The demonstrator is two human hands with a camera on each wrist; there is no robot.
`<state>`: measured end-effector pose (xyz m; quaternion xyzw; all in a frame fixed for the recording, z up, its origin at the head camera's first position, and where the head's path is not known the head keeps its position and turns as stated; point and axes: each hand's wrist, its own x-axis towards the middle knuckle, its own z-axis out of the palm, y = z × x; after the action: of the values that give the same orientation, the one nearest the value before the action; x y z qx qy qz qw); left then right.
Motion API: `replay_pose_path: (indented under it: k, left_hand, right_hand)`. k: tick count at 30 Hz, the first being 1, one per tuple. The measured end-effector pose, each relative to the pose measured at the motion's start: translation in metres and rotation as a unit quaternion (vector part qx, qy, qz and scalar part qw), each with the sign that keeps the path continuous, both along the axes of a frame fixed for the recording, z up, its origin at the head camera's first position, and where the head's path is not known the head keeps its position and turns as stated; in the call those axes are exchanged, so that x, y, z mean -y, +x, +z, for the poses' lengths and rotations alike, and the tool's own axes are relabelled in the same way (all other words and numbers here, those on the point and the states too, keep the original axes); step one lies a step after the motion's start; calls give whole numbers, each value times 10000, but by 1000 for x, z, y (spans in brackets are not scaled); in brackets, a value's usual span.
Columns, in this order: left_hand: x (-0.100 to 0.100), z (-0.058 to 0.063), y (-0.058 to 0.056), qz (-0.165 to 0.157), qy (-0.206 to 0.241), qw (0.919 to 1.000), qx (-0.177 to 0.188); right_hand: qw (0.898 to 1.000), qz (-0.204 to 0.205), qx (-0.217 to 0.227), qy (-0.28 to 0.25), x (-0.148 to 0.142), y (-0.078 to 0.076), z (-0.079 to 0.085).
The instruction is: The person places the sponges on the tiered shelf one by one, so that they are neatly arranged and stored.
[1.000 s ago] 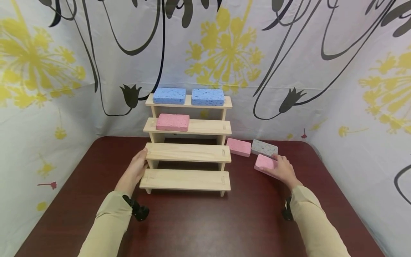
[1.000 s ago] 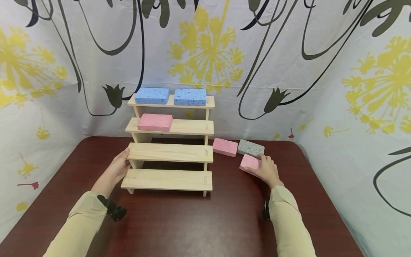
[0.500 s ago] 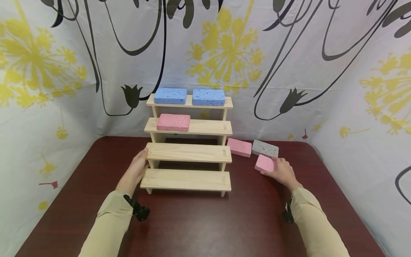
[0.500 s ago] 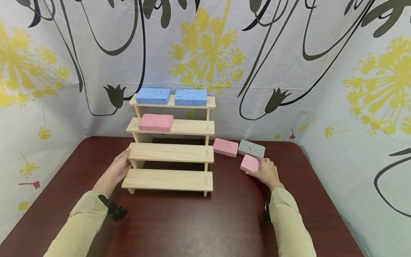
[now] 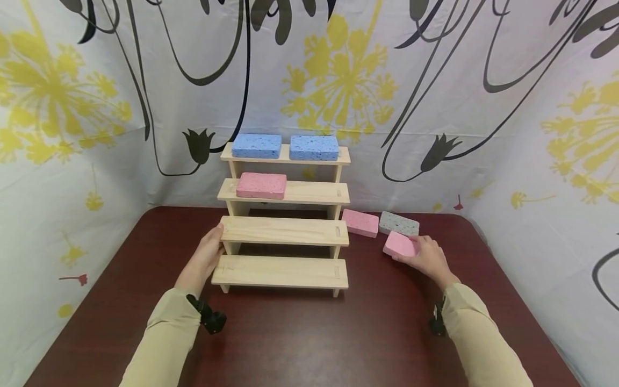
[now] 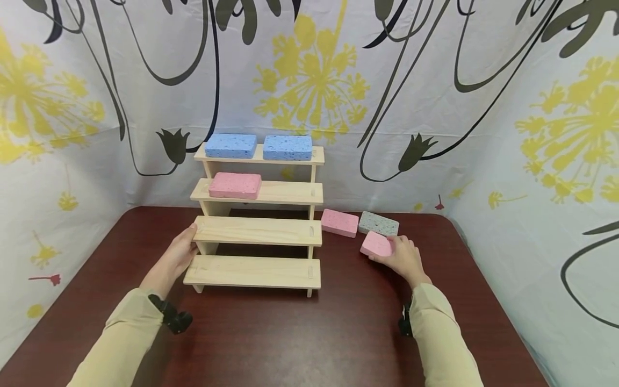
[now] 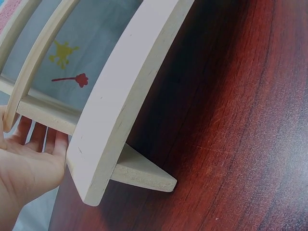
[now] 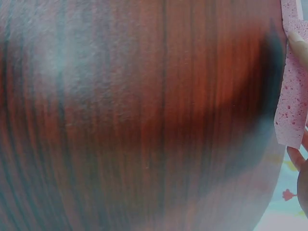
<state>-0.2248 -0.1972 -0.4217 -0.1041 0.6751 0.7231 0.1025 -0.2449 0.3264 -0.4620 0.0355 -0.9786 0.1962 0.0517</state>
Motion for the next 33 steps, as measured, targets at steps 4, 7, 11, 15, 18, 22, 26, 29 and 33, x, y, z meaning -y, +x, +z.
replay_pose_path:
  k: [4,7,11,15,18,22,26,29,33]
  left_hand:
    - [0,0,1,-2,-32,10000,2]
    - [-1,-1,2,-5,-99,9999,-20]
    - [-1,-1,5,-36,-109,9998,-178]
    - [-1,-1,6,-41,-98,9996,-244]
    - [-2,-1,4,-14,-115,9998,-165]
    - [-2,1,2,28,-54,10000,-20]
    - [-2,1,1,74,-19,10000,31]
    - [-2,1,1,94,-9,10000,2]
    - [-2,0,1,86,-27,10000,-16]
  right_hand:
    - [9999,48,-44,-90,3,-2,5]
    - [9998,122,-118,-82,7,-5,10]
    - [9993,236,-285,-44,14,-9,17]
    - [9986,338,-391,-96,23,-11,25]
    - [9978,437,-490,-117,30,-13,31]
    - [9962,558,-673,1,40,-16,39]
    - [9960,612,-647,88,48,-19,46]
    - [9960,646,-607,88,53,-22,52]
    - [9945,731,-754,17,59,-24,62]
